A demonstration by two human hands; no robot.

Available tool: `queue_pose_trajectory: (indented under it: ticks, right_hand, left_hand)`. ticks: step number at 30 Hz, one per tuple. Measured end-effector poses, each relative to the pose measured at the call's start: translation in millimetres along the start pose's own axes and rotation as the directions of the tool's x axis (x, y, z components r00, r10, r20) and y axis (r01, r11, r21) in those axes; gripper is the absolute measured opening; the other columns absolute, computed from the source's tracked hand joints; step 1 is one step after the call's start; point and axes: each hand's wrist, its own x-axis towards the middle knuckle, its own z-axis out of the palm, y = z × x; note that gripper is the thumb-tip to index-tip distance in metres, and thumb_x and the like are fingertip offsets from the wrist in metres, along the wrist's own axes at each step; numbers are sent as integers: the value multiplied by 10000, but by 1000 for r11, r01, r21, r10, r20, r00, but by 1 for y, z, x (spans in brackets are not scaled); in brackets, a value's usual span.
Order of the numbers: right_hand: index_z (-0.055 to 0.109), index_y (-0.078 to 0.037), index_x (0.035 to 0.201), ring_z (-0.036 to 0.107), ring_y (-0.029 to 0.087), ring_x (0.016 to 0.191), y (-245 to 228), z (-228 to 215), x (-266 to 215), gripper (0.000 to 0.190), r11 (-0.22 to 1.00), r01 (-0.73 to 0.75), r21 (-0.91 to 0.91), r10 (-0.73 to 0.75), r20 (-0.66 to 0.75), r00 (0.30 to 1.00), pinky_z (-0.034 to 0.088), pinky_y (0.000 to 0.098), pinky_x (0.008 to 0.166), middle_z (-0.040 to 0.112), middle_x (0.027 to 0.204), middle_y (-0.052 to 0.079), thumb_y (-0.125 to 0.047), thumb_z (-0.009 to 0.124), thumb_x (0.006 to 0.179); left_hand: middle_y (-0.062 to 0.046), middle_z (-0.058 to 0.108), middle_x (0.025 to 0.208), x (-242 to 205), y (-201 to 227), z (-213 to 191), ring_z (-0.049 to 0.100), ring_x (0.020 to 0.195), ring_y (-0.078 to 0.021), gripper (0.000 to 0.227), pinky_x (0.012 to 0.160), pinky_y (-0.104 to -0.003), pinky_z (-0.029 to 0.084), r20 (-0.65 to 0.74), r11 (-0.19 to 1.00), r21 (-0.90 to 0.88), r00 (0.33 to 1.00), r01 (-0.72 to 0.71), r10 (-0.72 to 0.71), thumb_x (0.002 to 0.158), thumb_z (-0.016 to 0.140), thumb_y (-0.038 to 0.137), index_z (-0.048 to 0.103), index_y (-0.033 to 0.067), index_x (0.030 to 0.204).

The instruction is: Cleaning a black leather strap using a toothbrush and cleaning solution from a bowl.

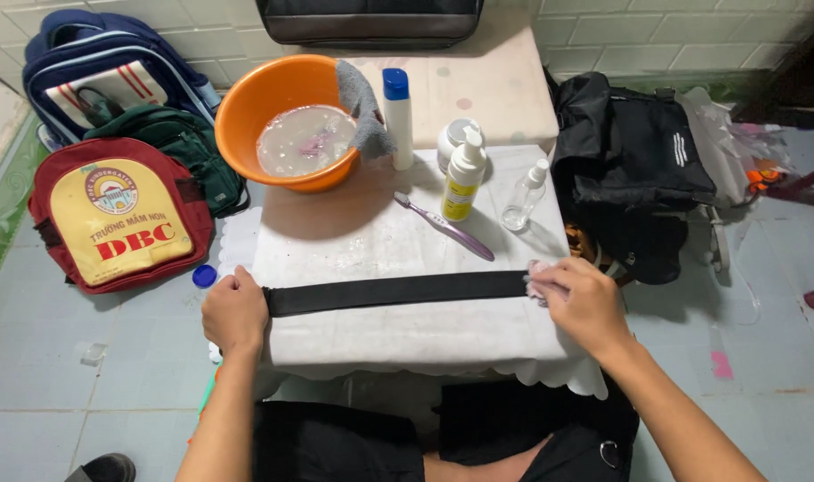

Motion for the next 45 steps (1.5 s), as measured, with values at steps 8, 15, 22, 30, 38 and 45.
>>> queue_pose_trajectory:
  ticks: [8, 15, 22, 30, 38, 45]
  right_hand:
    - [786, -124, 867, 717, 328, 840, -122, 90, 60, 121, 886, 216, 410, -294, 137, 946, 575, 394, 763, 733, 837, 104, -36, 814, 789]
    - [722, -123, 742, 696, 250, 808, -244, 200, 81, 115, 828, 384, 408, -509, 263, 820, 566, 325, 726, 701, 814, 36, -62, 786, 817]
    - [682, -130, 713, 632, 150, 682, -251, 221, 79, 159, 875, 364, 319, -461, 322, 827, 539, 244, 655, 620, 729, -2, -69, 760, 837]
    - [629, -93, 740, 628, 295, 768, -132, 119, 52, 184, 911, 312, 270, -378, 248, 892, 558, 356, 717, 574, 786, 59, 90, 635, 754]
    - [705, -140, 766, 667, 255, 761, 16, 2, 3, 175, 984, 177, 6, -177, 21, 984, 558, 316, 748, 630, 763, 21, 35, 699, 770]
    - [727, -146, 769, 665, 233, 734, 10, -1, 2, 144, 983, 178, -37, -180, -71, 981, 558, 302, 736, 622, 727, -7, -12, 770, 797]
  left_hand:
    - [-243, 713, 817, -5, 12, -9, 700, 931, -505, 444, 816, -567, 543, 39, 998, -34, 998, 55, -54, 1030, 518, 400, 720, 86, 789]
    - [-236, 722, 823, 0, 11, -14, 703, 948, -505, 454, 840, -563, 548, 83, 992, -76, 992, 100, -93, 994, 496, 428, 710, 92, 775]
    - [-218, 730, 821, 0, 5, -10, 710, 933, -488, 443, 825, -548, 559, 91, 994, -67, 993, 86, -80, 990, 517, 442, 724, 112, 779]
    - [-308, 715, 888, 1, 3, -6, 675, 996, -547, 457, 846, -616, 530, 99, 1000, -20, 995, 3, -1, 1041, 501, 397, 724, 40, 862]
    - [-241, 689, 782, 5, -10, 8, 683, 914, -530, 446, 803, -563, 534, 50, 998, 1, 997, -62, 62, 1060, 545, 368, 653, 65, 752]
    - [-313, 680, 823, 13, -16, 15, 664, 938, -559, 451, 785, -602, 526, 14, 997, -20, 997, -78, 78, 1069, 538, 342, 702, -3, 828]
